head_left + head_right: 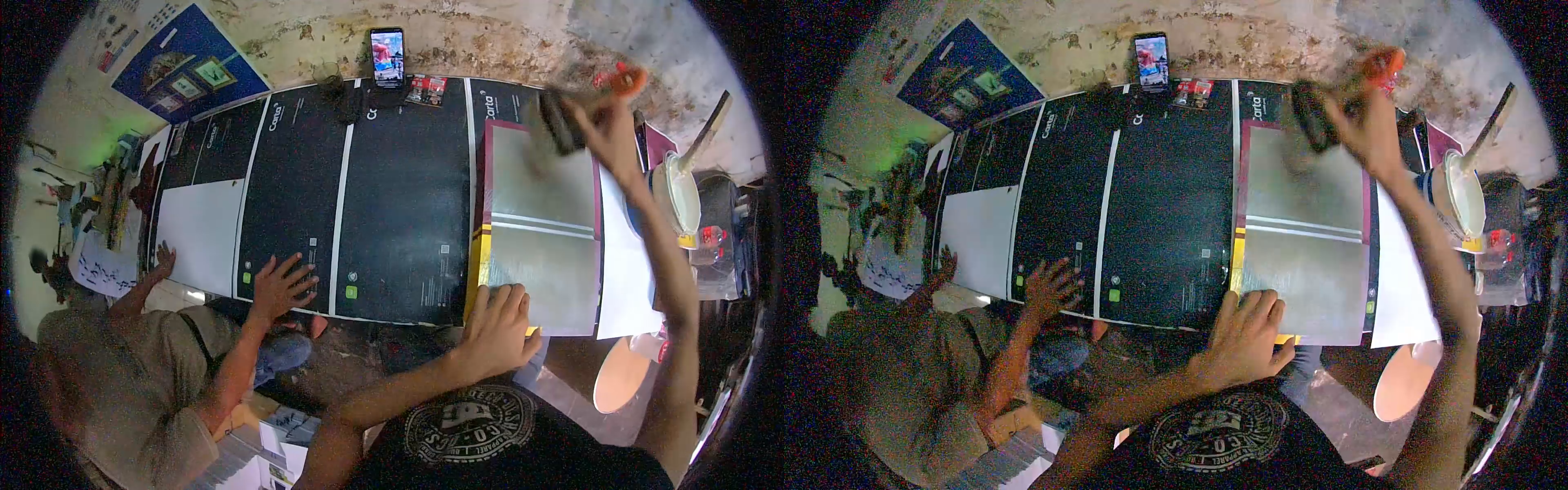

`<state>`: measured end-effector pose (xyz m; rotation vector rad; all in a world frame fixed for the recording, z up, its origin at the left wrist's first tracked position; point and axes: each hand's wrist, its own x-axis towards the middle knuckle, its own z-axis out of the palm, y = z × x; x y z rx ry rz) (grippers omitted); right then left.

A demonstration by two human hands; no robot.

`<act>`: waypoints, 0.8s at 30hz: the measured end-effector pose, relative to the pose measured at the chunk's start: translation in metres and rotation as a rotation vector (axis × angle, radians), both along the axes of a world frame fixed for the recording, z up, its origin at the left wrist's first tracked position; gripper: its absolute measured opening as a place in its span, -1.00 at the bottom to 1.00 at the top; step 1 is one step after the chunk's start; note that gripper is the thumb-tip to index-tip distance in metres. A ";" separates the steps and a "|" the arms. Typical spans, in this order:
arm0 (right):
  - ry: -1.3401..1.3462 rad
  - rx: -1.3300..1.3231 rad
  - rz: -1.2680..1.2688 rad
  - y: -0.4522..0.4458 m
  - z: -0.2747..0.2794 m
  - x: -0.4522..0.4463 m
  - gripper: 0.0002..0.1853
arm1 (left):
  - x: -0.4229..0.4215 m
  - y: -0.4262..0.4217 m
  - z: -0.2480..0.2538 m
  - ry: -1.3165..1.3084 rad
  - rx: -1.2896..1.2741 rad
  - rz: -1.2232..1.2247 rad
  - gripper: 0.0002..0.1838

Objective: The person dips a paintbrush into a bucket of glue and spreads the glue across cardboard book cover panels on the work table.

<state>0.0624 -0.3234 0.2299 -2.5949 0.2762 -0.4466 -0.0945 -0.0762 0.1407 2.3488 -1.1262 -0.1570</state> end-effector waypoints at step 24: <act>-0.296 0.023 -0.068 -0.032 -0.006 -0.203 -0.84 | 0.141 -0.022 0.010 0.047 -0.100 -0.080 -0.63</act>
